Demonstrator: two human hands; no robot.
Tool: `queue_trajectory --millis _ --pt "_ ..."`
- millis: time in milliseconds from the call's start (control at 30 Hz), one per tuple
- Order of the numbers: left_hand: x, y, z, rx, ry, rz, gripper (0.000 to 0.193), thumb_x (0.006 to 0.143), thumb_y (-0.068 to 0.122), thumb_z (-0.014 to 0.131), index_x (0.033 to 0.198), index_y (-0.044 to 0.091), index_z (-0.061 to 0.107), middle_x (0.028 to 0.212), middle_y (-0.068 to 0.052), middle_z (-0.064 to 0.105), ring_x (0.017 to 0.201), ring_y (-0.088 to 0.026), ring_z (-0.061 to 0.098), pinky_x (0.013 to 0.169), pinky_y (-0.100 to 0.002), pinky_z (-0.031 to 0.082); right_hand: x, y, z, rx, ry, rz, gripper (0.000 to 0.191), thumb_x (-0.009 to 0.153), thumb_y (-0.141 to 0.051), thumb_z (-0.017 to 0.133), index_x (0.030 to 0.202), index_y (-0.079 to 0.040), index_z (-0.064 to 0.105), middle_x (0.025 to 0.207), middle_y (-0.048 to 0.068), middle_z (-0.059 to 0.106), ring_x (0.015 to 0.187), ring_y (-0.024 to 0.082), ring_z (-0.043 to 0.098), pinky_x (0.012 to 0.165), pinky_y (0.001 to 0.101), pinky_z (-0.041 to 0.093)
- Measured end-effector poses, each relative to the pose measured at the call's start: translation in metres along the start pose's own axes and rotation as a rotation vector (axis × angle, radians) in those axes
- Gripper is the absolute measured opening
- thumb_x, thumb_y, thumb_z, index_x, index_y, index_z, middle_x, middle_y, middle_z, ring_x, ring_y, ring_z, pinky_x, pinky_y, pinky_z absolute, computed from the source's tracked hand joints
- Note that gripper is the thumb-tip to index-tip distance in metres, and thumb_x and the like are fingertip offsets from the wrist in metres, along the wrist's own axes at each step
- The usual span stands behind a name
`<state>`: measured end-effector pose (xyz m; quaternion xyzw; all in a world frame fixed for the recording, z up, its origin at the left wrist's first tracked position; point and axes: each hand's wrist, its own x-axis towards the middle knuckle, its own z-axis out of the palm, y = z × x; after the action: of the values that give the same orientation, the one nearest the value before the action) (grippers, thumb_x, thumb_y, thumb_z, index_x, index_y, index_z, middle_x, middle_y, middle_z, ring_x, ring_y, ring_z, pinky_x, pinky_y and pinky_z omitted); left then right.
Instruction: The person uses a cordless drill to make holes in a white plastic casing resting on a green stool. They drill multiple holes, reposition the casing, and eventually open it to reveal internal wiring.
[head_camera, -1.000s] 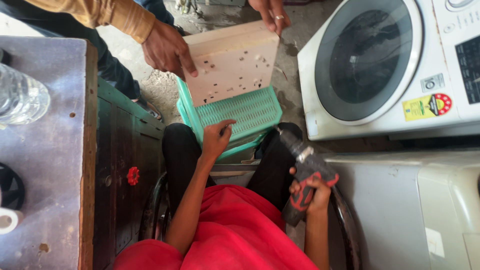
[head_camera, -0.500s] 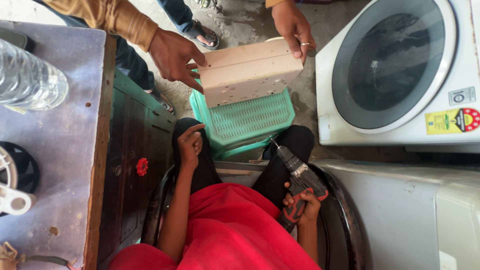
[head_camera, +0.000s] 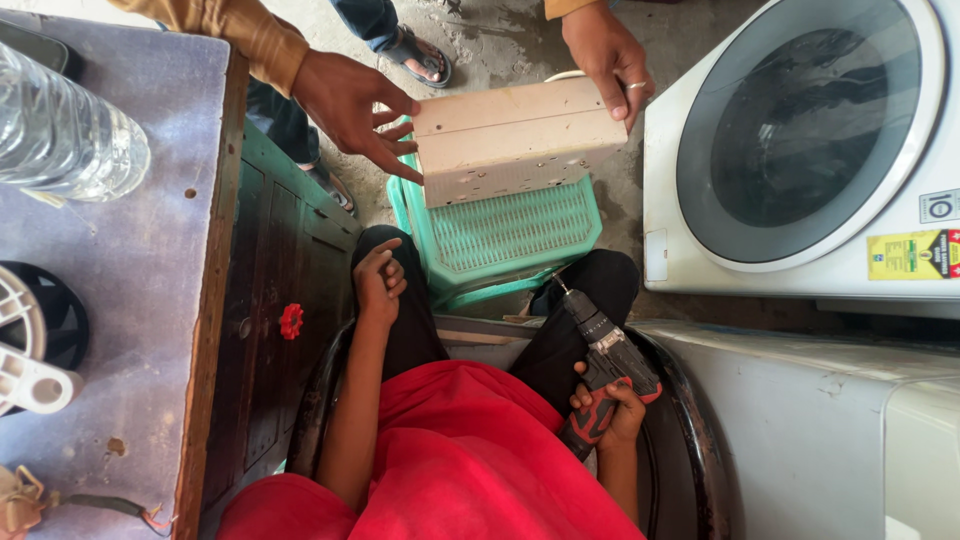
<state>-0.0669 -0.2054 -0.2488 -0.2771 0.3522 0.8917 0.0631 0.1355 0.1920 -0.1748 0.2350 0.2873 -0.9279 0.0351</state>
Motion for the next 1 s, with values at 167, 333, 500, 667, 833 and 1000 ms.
queue_trajectory --millis 167,333,500,667,833,1000 --pt "0.017 -0.017 -0.012 -0.149 0.202 -0.156 0.03 0.097 0.014 0.052 0.117 -0.006 0.064 0.069 0.0 0.051 0.053 -0.009 0.044 0.041 -0.022 0.032 0.0 0.001 0.001 -0.004 -0.011 0.009 0.059 0.082 -0.014 0.059 0.137 0.007 0.051 0.116 0.026 0.069 0.068 0.023 0.06 0.067 0.0407 0.05" --pt "0.02 -0.03 -0.015 -0.179 0.238 -0.19 0.03 0.098 0.012 0.05 0.116 -0.009 0.064 0.08 -0.007 0.06 0.066 -0.015 0.058 0.056 -0.026 0.049 0.0 0.0 0.0 -0.008 -0.015 0.011 0.057 0.082 -0.015 0.059 0.134 0.006 0.052 0.116 0.026 0.069 0.068 0.023 0.061 0.067 0.0413 0.051" --pt "0.005 -0.021 0.009 -0.015 0.203 -0.047 0.03 0.099 -0.001 0.044 0.122 -0.009 0.063 0.1 -0.013 0.067 0.085 -0.02 0.069 0.082 -0.031 0.06 0.0 0.0 -0.002 0.006 -0.012 0.023 0.058 0.081 -0.015 0.058 0.135 0.007 0.052 0.117 0.026 0.069 0.069 0.023 0.062 0.068 0.0411 0.051" --pt "-0.021 -0.002 0.05 0.227 0.083 0.156 0.024 0.104 0.001 0.049 0.12 -0.01 0.064 0.102 -0.015 0.07 0.087 -0.02 0.071 0.081 -0.031 0.061 0.0 0.001 -0.004 -0.001 0.005 0.012 0.06 0.081 -0.015 0.058 0.137 0.005 0.05 0.117 0.027 0.069 0.069 0.023 0.062 0.067 0.0415 0.051" --pt "-0.039 0.004 0.087 0.639 -0.099 0.311 0.018 0.099 -0.001 0.057 0.112 -0.008 0.068 0.091 -0.017 0.073 0.077 -0.019 0.074 0.07 -0.031 0.062 0.001 0.002 -0.007 -0.012 0.024 0.008 0.062 0.08 -0.015 0.058 0.139 0.003 0.049 0.117 0.026 0.069 0.068 0.024 0.061 0.066 0.0416 0.051" --pt "-0.031 -0.018 0.12 1.323 -0.2 0.693 0.024 0.085 -0.012 0.061 0.105 -0.004 0.07 0.094 -0.019 0.068 0.084 -0.032 0.07 0.072 -0.04 0.057 0.0 0.002 -0.009 0.0 -0.03 0.008 0.06 0.083 -0.015 0.059 0.139 0.006 0.049 0.118 0.027 0.068 0.069 0.024 0.061 0.068 0.0424 0.051"
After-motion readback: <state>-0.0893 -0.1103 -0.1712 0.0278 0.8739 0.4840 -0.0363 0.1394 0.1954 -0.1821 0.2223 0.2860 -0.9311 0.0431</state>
